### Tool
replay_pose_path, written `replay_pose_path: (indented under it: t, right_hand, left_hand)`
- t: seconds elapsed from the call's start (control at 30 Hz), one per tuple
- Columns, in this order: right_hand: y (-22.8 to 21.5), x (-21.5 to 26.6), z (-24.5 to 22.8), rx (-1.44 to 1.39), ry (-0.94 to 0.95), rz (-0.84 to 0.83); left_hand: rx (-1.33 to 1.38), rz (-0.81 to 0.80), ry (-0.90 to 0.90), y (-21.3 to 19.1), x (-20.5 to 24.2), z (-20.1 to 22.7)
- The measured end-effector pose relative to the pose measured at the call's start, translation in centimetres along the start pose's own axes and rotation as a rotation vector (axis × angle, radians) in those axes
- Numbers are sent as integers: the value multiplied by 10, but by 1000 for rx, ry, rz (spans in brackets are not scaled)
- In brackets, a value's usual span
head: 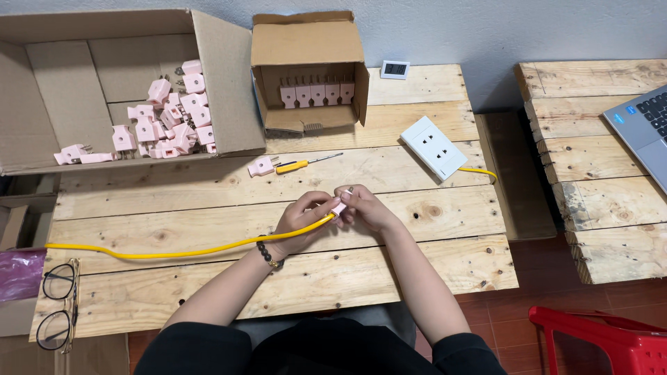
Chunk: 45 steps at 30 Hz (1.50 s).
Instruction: The person assembles a pink electrical plug onto a yellow cable using a screwdriver to tighten the internal screws. They then plug the cable into a white power strip to test the connection before unplugging it and continuing to work on the plug assembly.
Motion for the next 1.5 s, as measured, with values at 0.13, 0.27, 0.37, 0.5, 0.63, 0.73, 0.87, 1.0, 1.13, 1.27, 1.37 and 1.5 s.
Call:
replay_pose_path:
  t: [0.13, 0.27, 0.37, 0.5, 0.63, 0.73, 0.87, 1.0, 1.13, 1.27, 1.37, 1.5]
  right_hand:
    - [44, 21, -35, -89, 136, 12]
    - [23, 35, -89, 404, 160, 360]
    - [-43, 55, -166, 1090, -161, 756]
    - [-102, 82, -191, 1636, -85, 876]
    - [-122, 84, -179, 1567, 133, 787]
    - [-113, 79, -181, 1589, -13, 797]
    - [-54, 47, -159, 1521, -221, 353]
    - [0, 12, -105, 1508, -318, -1]
    - [19, -6, -78, 1541, -276, -32]
    - [13, -8, -79, 1376, -211, 46]
    - [10, -7, -76, 1365, -217, 55]
    - [9, -7, -76, 1337, -224, 58]
  left_hand:
    - [69, 39, 10, -5, -5, 11]
    - [-34, 60, -6, -6, 1, -2]
    - [-81, 98, 13, -12, -4, 5]
    - [-46, 91, 31, -11, -11, 10]
    - [-13, 79, 40, -9, -15, 13]
    - [-16, 83, 36, -9, -14, 12]
    - [-36, 173, 21, -16, -12, 0]
    - [-134, 230, 16, -29, -8, 2]
    - [-242, 261, -1, -40, -11, -2]
    - [-258, 162, -176, -38, -11, -30]
    - [-325, 42, -271, -27, -11, -40]
    - [-401, -103, -406, -15, -13, -54]
Point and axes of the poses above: each hand's wrist, its own x-axis away from the middle knuckle, its own y-axis out of the palm, z = x × y, the point moved 7 cm from there along -x, towards the middle knuckle, and after that the axes turned 2 degrees about -y, right-handed, at the moved point
